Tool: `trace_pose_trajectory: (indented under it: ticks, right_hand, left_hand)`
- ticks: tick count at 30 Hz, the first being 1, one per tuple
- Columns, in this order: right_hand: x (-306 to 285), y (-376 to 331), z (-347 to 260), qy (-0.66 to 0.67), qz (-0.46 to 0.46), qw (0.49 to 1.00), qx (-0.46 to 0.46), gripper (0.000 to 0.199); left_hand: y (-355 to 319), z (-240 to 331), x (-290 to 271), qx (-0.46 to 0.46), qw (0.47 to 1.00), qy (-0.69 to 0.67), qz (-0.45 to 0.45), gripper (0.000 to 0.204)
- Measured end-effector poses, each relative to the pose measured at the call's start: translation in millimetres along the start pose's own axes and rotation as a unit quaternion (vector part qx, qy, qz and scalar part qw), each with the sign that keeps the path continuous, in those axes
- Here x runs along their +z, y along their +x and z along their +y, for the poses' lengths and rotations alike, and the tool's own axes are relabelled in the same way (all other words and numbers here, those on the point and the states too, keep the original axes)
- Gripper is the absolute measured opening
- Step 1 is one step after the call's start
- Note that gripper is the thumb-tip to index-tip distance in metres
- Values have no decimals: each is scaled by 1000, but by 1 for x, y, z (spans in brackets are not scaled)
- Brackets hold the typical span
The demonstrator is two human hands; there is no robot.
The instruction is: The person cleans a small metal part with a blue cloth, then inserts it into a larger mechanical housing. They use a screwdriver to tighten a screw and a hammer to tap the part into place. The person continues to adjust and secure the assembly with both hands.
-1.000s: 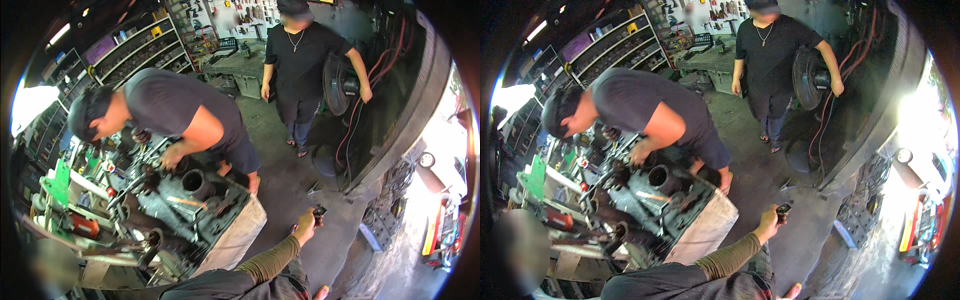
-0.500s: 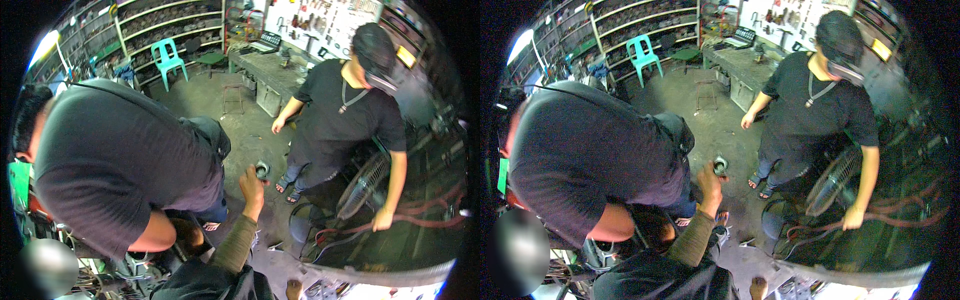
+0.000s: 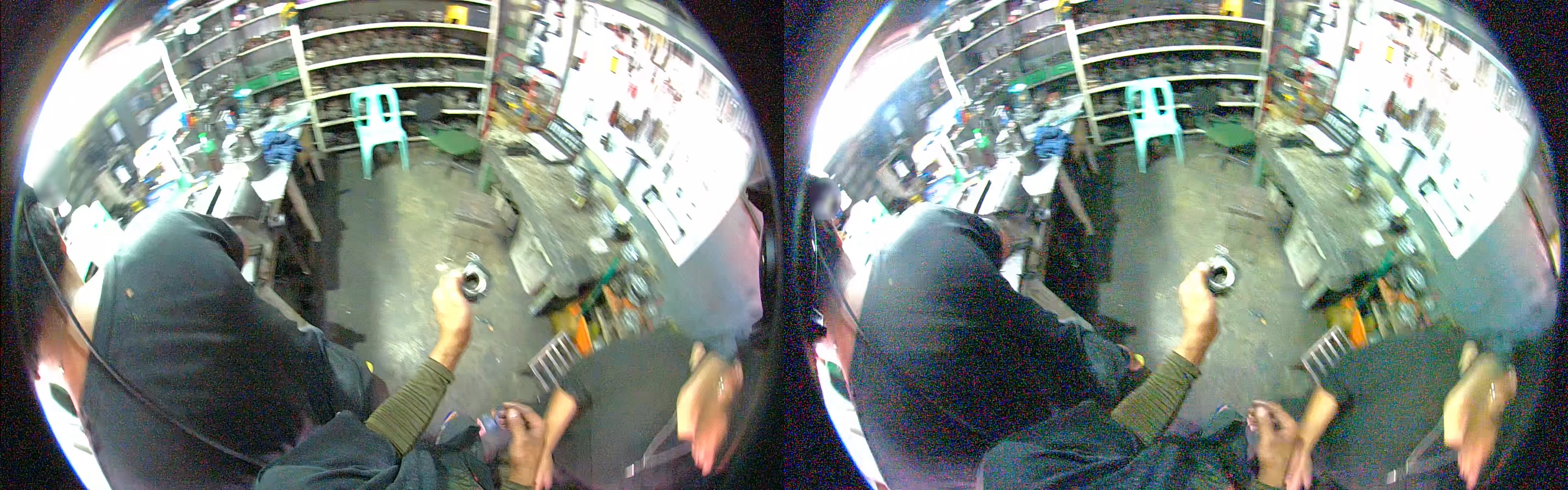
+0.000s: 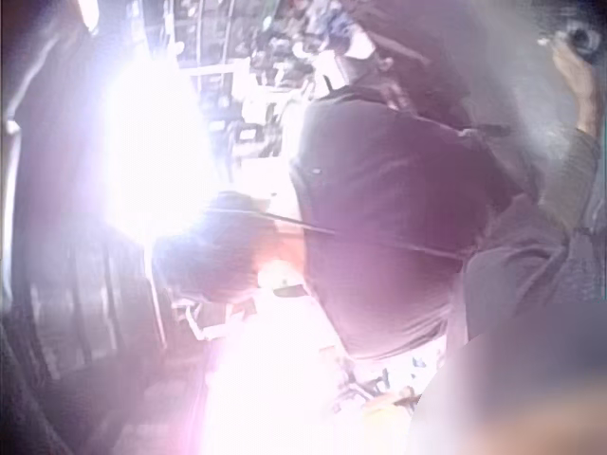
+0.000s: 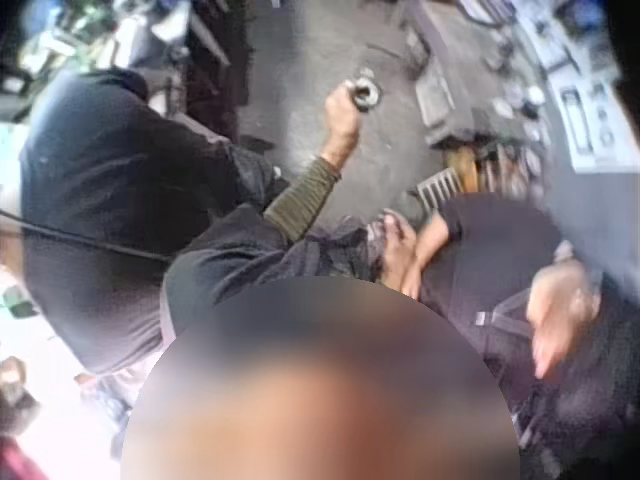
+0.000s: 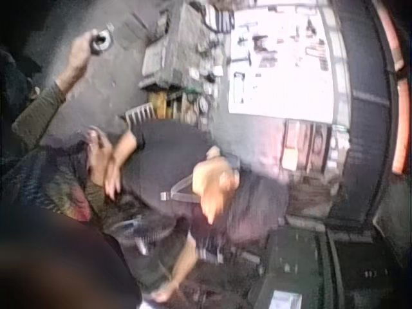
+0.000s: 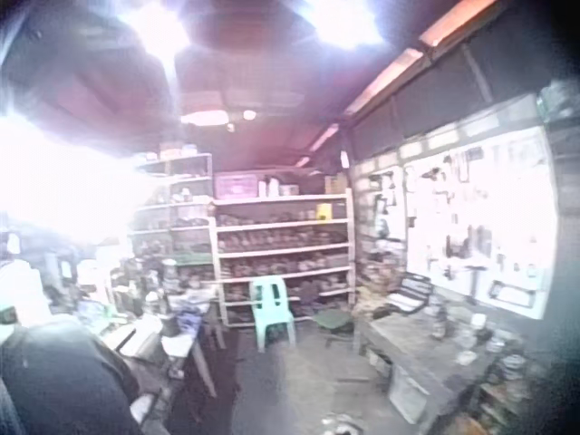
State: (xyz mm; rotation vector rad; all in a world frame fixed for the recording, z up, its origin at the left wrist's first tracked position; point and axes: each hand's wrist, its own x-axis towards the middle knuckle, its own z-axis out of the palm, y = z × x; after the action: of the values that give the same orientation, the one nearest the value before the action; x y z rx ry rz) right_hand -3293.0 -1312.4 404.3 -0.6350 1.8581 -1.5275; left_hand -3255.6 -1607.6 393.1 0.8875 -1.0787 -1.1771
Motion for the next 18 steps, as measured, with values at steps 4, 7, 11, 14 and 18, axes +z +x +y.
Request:
trace_pose_trajectory:
  ticks: [4,7,11,14,18]
  right_hand:
    - [19,141,-20,79,-28,996,-9,23]
    - [60,253,-27,95,-39,995,8,24]
    - [138,378,-58,186,-139,968,-96,25]
    - [203,445,-83,185,-263,946,-29,33]
    - [324,520,-94,248,-425,870,6,41]
  left_hand:
    - [44,-39,43,-30,993,-13,-116,36]
    - [79,-60,67,-161,956,-94,-228,39]
    - [141,-62,60,-326,903,-220,-173,35]
    - [199,-65,25,-353,863,-340,-123,41]
    - [287,-83,-22,-289,836,-466,-10,42]
